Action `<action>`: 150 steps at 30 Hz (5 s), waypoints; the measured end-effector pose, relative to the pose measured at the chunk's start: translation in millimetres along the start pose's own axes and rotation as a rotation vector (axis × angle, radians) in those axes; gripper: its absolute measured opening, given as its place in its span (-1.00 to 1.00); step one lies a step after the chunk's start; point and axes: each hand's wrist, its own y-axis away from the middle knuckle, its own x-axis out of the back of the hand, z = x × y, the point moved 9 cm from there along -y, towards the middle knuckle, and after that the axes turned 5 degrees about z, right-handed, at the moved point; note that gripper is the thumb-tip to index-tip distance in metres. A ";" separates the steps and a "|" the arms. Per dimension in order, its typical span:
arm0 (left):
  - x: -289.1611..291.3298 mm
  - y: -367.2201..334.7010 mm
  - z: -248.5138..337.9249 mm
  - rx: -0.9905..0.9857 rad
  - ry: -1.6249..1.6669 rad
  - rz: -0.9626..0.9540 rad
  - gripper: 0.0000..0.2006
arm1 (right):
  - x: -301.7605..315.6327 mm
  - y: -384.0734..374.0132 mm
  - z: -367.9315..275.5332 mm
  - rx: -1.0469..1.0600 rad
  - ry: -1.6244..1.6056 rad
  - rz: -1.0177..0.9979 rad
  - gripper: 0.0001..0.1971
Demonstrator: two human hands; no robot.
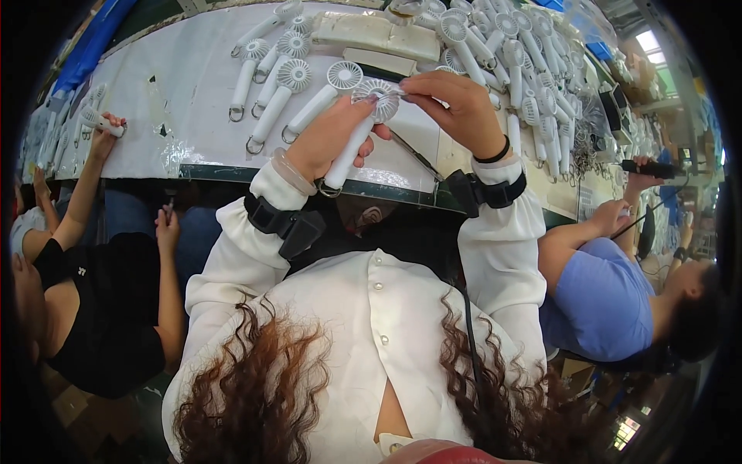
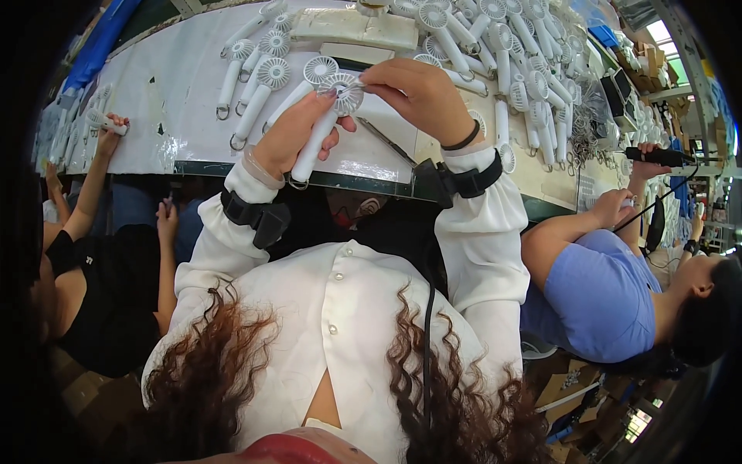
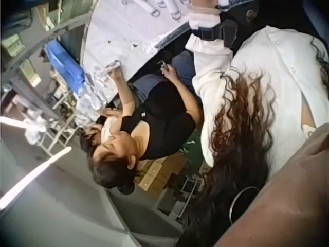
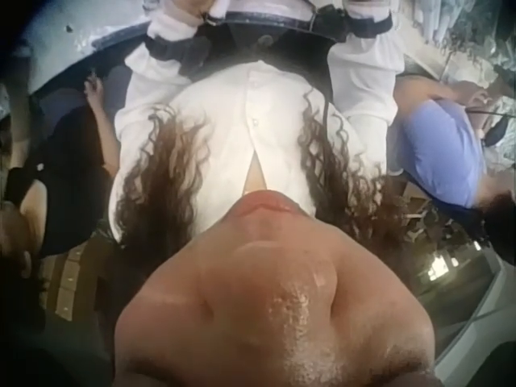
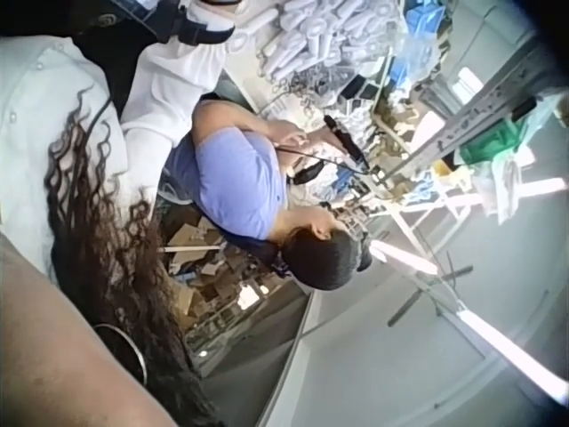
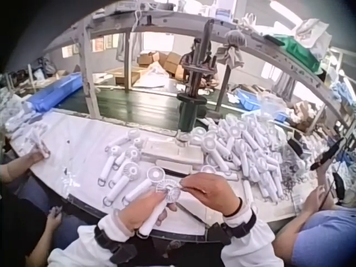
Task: The person picks up a handheld fan, scrapes the plastic edges with a blade, and presses the fan head into a machine. They then pick up a small circular cap and fit it onto the fan center by hand.
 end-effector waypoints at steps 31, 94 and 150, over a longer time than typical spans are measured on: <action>7.4 -8.4 -8.5 0.001 -0.287 0.058 -0.66 | -11.3 -1.6 -1.5 0.010 -0.313 -0.046 -0.76; -12.3 14.0 1.1 0.129 -0.100 -0.128 -0.70 | 0.0 8.8 -24.6 0.254 -0.111 0.037 -0.71; -9.8 15.1 2.3 0.076 -0.086 -0.167 -0.67 | -6.2 15.4 -38.1 0.330 0.191 0.128 -0.64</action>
